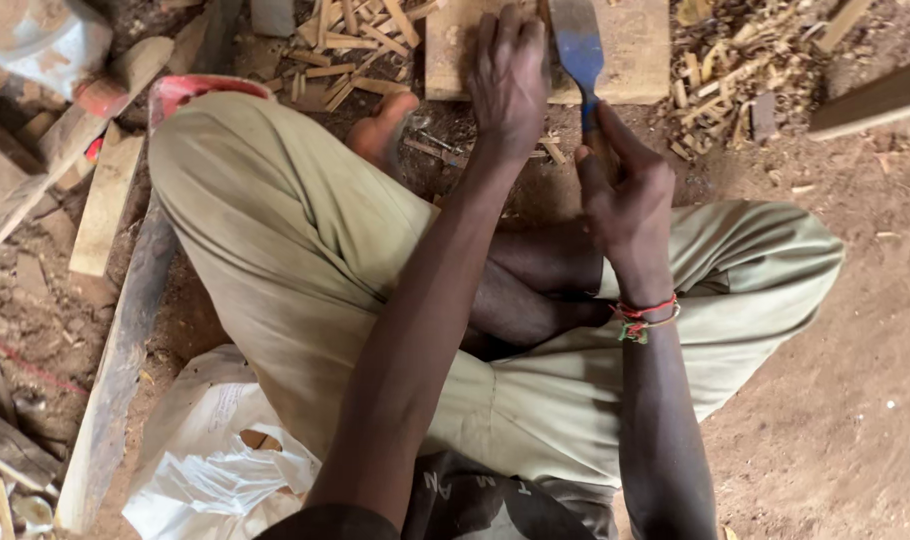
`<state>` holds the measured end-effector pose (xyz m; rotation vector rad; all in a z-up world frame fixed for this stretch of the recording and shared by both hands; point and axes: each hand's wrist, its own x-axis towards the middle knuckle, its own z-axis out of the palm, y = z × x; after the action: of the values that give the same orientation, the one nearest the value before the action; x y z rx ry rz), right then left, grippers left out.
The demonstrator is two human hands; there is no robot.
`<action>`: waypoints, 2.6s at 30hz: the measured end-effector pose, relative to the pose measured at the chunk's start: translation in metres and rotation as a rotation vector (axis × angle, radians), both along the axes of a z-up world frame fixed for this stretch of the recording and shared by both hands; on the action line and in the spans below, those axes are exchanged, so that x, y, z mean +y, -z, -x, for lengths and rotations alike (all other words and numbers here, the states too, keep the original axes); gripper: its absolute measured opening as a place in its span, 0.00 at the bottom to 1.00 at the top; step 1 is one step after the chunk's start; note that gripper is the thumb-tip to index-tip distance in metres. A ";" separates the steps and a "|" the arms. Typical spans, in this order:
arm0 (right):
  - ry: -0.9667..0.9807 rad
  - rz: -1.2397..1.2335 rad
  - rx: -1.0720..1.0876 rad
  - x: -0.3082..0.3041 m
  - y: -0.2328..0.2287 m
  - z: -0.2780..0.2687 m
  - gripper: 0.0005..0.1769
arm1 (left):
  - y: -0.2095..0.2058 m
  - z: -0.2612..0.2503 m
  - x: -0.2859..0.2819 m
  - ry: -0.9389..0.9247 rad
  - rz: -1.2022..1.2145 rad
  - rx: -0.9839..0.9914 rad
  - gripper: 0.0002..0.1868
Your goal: The person sits cross-legged on the ground and uses a chisel to carve a small wooden block. They repeatedly strike the chisel with their hand to remove wood shavings, shaping the block. The person occasionally pauses to inspect the carved surface.
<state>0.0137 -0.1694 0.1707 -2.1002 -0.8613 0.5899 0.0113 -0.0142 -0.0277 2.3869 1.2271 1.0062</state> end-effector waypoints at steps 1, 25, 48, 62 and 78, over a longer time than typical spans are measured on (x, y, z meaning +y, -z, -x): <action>-0.041 -0.042 -0.070 0.002 0.000 -0.002 0.23 | -0.002 0.000 0.001 -0.005 -0.041 -0.015 0.09; -0.064 -0.098 -0.016 0.003 0.008 -0.010 0.25 | -0.008 -0.002 0.007 -0.069 0.014 -0.270 0.09; -0.013 0.002 -0.412 0.022 0.037 0.007 0.21 | -0.020 0.003 0.014 0.000 0.022 -0.282 0.06; 0.029 -0.108 -0.038 0.001 0.038 -0.033 0.21 | -0.006 -0.008 0.026 -0.012 0.036 -0.320 0.18; -0.095 0.128 -0.696 0.031 0.014 0.007 0.22 | -0.014 0.001 0.012 -0.036 0.007 -0.284 0.11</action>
<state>0.0063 -0.1384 0.1565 -2.4262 -1.3323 -0.0698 0.0099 -0.0017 -0.0138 2.1314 1.1684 1.2963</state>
